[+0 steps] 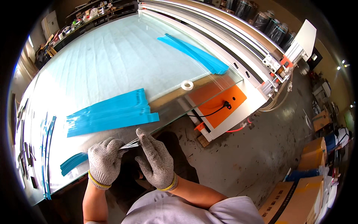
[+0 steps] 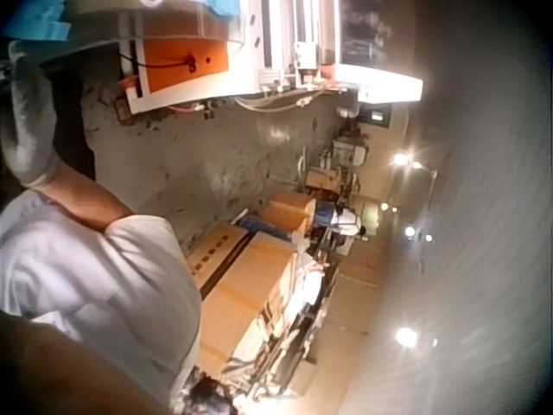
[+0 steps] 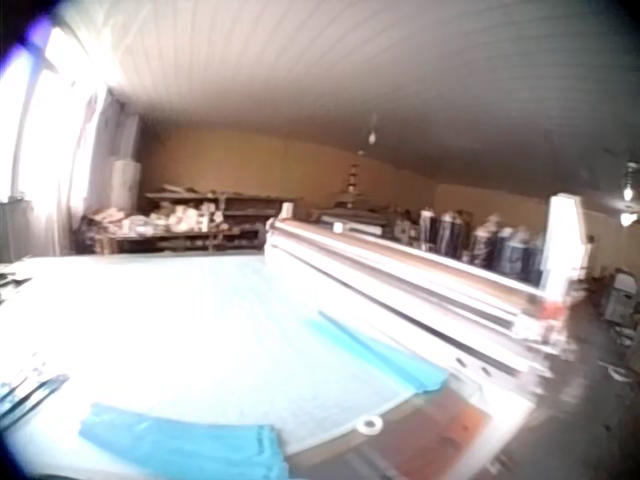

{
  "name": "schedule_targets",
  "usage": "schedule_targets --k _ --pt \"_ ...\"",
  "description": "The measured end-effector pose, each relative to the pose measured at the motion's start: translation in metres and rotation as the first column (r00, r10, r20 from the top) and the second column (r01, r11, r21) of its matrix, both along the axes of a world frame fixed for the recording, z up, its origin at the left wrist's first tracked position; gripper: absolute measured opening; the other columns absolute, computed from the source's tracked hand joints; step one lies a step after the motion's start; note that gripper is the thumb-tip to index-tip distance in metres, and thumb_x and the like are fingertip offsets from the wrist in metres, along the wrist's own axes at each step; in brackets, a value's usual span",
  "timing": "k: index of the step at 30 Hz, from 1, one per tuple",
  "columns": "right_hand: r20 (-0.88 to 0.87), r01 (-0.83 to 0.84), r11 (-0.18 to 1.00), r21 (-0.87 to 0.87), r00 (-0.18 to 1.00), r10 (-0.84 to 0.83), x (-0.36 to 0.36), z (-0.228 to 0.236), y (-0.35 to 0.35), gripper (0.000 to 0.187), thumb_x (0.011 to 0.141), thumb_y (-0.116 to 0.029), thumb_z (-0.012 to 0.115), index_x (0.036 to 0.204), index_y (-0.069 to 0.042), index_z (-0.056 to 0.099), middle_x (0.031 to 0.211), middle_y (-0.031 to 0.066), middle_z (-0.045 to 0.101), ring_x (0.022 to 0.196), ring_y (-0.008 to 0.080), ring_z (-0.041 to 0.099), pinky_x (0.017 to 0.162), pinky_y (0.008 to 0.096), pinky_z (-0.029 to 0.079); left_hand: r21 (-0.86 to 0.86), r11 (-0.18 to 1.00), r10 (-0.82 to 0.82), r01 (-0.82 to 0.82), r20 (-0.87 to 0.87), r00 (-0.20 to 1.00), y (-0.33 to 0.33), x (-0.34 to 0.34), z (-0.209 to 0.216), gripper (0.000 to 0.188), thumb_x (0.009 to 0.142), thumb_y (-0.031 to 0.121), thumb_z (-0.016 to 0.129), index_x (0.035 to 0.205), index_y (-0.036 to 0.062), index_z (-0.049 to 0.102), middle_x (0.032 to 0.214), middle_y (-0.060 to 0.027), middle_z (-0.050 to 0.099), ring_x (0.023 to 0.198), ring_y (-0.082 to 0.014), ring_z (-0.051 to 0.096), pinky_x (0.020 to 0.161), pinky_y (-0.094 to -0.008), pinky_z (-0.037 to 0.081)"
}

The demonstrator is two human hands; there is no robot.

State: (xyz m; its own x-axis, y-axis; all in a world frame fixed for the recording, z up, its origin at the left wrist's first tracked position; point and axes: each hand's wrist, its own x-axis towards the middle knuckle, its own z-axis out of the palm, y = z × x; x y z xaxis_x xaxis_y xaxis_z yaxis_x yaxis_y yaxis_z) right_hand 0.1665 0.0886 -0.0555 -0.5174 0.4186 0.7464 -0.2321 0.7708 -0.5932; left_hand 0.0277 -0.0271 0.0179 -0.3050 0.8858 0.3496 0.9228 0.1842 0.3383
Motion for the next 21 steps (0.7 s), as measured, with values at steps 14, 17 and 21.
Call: schedule_targets --k 14,17,21 --pt "-0.040 0.006 1.000 -0.016 0.999 -0.006 -0.0020 -0.0009 -0.0028 0.073 0.080 0.006 0.072 0.148 0.005 0.045 0.143 0.0243 0.057 0.122 0.0414 0.060 0.104 0.0432 0.048 0.013 1.000 -0.012 0.012 -0.050 0.999 -0.0027 -0.0037 -0.0030 0.018 0.078 0.010 0.069 0.096 0.0077 0.067 0.087 -0.0138 0.067 0.077 -0.0377 0.065 0.067 -0.0480 0.051" --pt "-0.034 0.005 1.000 -0.023 0.999 -0.006 -0.0020 -0.0014 -0.0029 0.073 0.080 0.006 0.072 0.148 0.004 0.045 0.143 0.0239 0.057 0.122 0.0412 0.060 0.103 0.0431 0.048 0.019 1.000 -0.020 0.022 -0.087 0.996 -0.0027 -0.0045 -0.0044 0.021 0.078 0.012 0.070 0.098 0.0087 0.067 0.088 -0.0124 0.067 0.077 -0.0357 0.066 0.067 -0.0464 0.052" --pt "-0.031 0.005 1.000 -0.021 1.000 -0.006 -0.0021 -0.0005 -0.0033 0.073 0.080 0.006 0.072 0.148 0.004 0.045 0.143 0.0235 0.057 0.123 0.0409 0.060 0.104 0.0429 0.048 0.030 1.000 -0.003 0.004 -0.016 1.000 -0.0016 -0.0016 -0.0022 0.014 0.079 0.006 0.068 0.093 0.0049 0.067 0.086 -0.0171 0.067 0.077 -0.0416 0.064 0.068 -0.0500 0.050"
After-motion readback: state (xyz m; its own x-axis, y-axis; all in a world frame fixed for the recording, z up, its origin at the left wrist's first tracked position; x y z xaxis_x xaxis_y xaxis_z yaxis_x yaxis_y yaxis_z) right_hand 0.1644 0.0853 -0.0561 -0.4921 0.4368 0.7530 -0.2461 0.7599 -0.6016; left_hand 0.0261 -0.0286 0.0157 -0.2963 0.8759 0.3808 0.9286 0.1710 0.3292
